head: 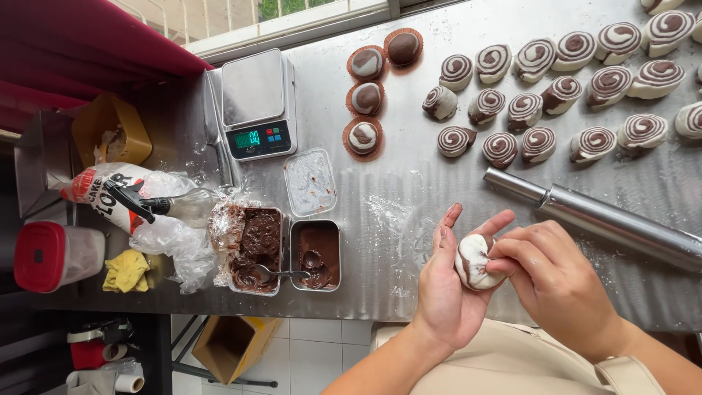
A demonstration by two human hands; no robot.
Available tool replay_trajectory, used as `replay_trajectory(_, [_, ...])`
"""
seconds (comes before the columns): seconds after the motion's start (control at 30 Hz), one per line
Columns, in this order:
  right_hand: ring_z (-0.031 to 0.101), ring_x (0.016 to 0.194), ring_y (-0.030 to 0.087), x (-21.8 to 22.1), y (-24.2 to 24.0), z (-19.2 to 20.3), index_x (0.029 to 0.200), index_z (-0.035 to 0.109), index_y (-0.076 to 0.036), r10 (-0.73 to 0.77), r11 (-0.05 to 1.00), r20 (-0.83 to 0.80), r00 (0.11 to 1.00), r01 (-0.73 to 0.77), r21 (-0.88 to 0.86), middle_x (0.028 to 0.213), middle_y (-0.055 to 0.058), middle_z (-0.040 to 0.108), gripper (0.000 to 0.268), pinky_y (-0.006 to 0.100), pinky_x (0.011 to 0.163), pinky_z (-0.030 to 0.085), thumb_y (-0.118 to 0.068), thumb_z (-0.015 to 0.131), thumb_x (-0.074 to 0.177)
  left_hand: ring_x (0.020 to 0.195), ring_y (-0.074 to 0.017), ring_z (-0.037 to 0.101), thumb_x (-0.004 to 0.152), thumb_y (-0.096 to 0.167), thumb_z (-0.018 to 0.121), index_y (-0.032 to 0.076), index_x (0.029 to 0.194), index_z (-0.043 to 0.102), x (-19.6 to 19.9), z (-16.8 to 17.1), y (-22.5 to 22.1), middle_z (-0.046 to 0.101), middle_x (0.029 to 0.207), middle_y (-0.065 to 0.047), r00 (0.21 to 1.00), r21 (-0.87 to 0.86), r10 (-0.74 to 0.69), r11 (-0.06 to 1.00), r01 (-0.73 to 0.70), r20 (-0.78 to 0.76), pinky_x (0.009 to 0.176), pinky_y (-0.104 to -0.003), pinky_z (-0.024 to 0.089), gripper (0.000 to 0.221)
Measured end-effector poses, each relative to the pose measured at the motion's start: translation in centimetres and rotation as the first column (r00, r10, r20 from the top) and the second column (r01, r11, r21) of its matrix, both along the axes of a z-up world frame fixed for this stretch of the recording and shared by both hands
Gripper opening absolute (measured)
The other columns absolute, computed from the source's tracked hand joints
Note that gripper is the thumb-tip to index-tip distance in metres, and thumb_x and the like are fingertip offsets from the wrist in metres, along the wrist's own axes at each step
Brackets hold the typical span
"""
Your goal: The person fills chocolate-swirl dough by hand with chocolate paste using a spoon, then folds the dough and rolls it flat with a rolling pin, repeating the process to add more chocolate paste and fold the dough again.
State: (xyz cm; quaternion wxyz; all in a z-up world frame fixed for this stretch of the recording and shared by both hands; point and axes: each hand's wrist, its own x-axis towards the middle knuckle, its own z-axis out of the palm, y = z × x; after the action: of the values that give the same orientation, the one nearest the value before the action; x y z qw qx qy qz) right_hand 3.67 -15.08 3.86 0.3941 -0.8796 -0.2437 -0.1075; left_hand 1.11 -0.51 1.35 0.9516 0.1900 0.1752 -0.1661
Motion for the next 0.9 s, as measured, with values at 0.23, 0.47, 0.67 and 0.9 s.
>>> replay_trajectory(0.23, [0.064,0.087,0.028,0.0,-0.1,-0.5,0.096,0.067,-0.004,0.011,0.997,0.001,1.000,-0.011,0.072,0.095,0.008,0.068,0.023,0.037,0.074,0.053,0.004,0.075,0.077,0.125,-0.0275,0.058,0.115,0.046,0.022,0.020,0.155,0.025,0.4,-1.1,-0.2,0.053,0.152,-0.020,0.997,-0.055,-0.015,0.998,0.011,-0.075,0.107,-0.043,0.050,0.048])
replay_trajectory(0.47, [0.065,0.087,0.025,-0.3,-0.8,-1.5,0.102,0.071,-0.007,-0.016,0.992,0.052,0.998,0.010,0.126,0.097,0.007,0.067,0.032,0.035,0.074,0.054,-0.003,0.082,0.072,0.119,-0.0276,0.061,0.109,0.048,0.023,0.023,0.151,0.032,0.8,-1.1,-0.5,0.055,0.148,-0.019,0.993,0.036,-0.013,0.999,0.017,-0.113,0.101,-0.042,0.051,0.049])
replay_trajectory(0.67, [0.066,0.097,0.026,0.7,-2.7,-2.2,0.109,0.073,-0.011,0.042,0.998,0.042,0.998,-0.044,0.041,0.104,0.005,0.067,0.039,0.037,0.082,0.055,-0.005,0.082,0.071,0.114,-0.0264,0.064,0.105,0.048,0.024,0.022,0.148,0.032,1.2,-1.8,-0.9,0.058,0.144,-0.019,0.966,0.070,-0.049,0.995,0.069,-0.254,0.099,-0.044,0.052,0.051])
replay_trajectory(0.9, [0.067,0.100,0.022,4.1,-22.7,-9.7,0.118,0.066,-0.001,-0.767,0.641,-0.066,0.638,0.767,-0.043,0.112,0.014,0.065,0.006,0.034,0.084,0.054,-0.007,0.068,0.115,0.113,-0.0244,0.065,0.104,0.037,0.035,0.023,0.152,0.025,1.6,-3.9,1.3,0.061,0.137,-0.020,0.980,0.405,0.006,0.911,0.076,-0.199,0.096,-0.039,0.054,0.051])
